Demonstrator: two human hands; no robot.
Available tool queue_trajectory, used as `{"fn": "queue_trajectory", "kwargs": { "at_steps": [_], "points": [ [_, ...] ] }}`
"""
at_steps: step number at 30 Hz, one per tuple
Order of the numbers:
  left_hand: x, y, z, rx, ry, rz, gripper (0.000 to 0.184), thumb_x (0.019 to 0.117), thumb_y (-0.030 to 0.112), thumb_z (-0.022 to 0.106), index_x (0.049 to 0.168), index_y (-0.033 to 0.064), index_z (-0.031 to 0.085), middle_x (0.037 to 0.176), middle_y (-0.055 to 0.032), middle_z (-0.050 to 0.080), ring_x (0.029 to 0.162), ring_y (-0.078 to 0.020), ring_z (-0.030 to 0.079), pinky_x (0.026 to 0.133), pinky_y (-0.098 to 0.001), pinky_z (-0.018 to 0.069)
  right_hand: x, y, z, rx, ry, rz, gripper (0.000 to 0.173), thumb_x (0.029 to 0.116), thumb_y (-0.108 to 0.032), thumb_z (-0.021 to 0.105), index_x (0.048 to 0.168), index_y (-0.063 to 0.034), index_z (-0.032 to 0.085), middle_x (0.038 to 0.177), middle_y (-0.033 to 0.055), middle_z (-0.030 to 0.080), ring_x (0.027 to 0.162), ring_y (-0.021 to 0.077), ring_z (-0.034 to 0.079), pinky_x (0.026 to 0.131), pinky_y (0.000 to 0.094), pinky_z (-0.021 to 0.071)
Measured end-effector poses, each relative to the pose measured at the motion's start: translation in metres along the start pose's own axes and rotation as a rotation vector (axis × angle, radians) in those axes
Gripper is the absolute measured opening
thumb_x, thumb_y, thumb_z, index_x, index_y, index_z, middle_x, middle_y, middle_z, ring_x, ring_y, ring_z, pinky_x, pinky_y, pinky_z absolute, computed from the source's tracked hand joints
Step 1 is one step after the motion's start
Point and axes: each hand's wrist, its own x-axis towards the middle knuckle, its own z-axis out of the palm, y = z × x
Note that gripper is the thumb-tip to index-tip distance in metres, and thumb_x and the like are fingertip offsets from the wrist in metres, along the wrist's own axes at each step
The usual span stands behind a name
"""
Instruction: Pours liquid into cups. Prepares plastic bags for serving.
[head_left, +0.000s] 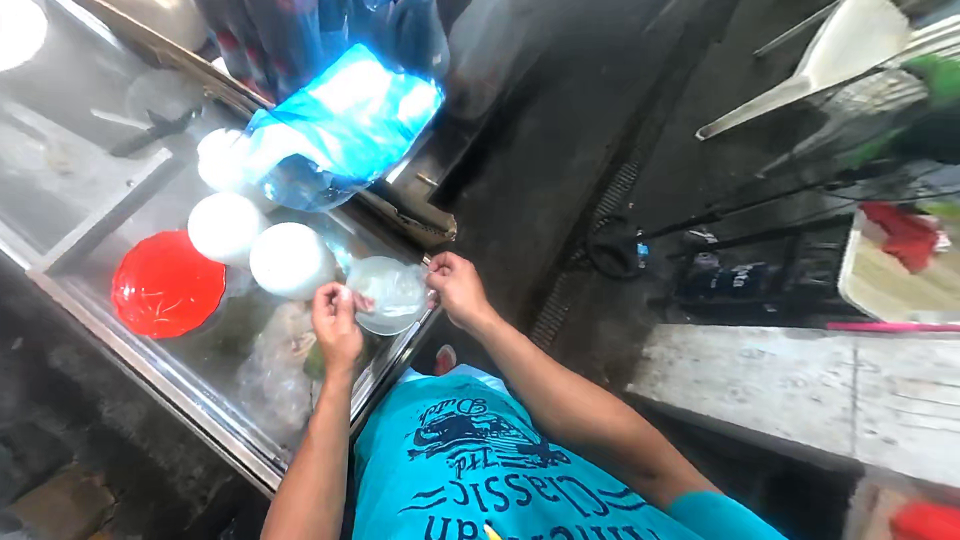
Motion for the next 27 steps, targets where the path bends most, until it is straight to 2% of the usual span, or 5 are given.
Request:
{"fn": "queue_trajectory", "kwargs": {
  "at_steps": [3,7,13,20,27],
  "points": [
    [0.006,0.0,0.0,0.263,-0.13,-0.024,0.015,0.107,0.022,0.049,0.113,0.0092,0.055,0.078,0.0026,0.056,0.065,-0.0082,0.056,0.063,-0.0269,0.0518,-0.008,-0.018,0.004,0.212,-0.015,0.017,0.012,0.0963,0.005,0.06,0.105,-0.0003,0.054,0.067,0.007,0.055,0.051,0.0166,0.057,0.053,0.0337,0.0574],
    [0.005,0.011,0.012,0.89,-0.532,-0.049,0.094,0.0811,0.071,0.072,0.151,0.0127,0.048,0.121,-0.0129,0.068,0.1,-0.0246,0.069,0.086,-0.0488,0.0597,-0.004,-0.032,0.008,0.26,-0.076,0.032,0.016,0.0947,0.007,0.058,0.108,-0.0006,0.054,0.068,0.0061,0.055,0.051,0.0157,0.056,0.052,0.0325,0.0558],
    [0.012,-0.006,0.027,0.898,-0.441,0.173,0.022,0.1041,0.015,0.057,0.115,0.0058,0.074,0.096,-0.009,0.074,0.086,-0.0174,0.072,0.081,-0.039,0.0616,-0.003,-0.025,0.011,0.204,-0.236,-0.118,0.011,0.0996,-0.002,0.055,0.111,-0.0021,0.058,0.069,0.0088,0.057,0.051,0.0172,0.057,0.05,0.0333,0.055],
    [0.018,0.014,0.038,0.73,-0.195,-0.062,0.022,0.1088,0.022,0.05,0.108,0.0123,0.07,0.074,0.0022,0.061,0.059,-0.007,0.055,0.057,-0.0273,0.0495,0.009,0.033,-0.002,-0.726,-0.296,0.08,0.072,0.1018,-0.036,0.056,0.163,-0.0165,0.024,0.112,0.0211,0.07,0.1,0.0364,0.07,0.09,0.0583,0.0559],
    [0.022,0.056,0.054,0.663,-0.287,0.078,0.02,0.1078,0.02,0.052,0.108,0.0103,0.07,0.077,0.0026,0.064,0.059,-0.0058,0.056,0.056,-0.0248,0.051,0.007,0.038,0.03,-0.886,-0.328,0.185,0.059,0.1001,-0.02,0.052,0.152,0.0026,0.035,0.126,0.0245,0.065,0.118,0.0367,0.065,0.1,0.054,0.0522]
  ]
}}
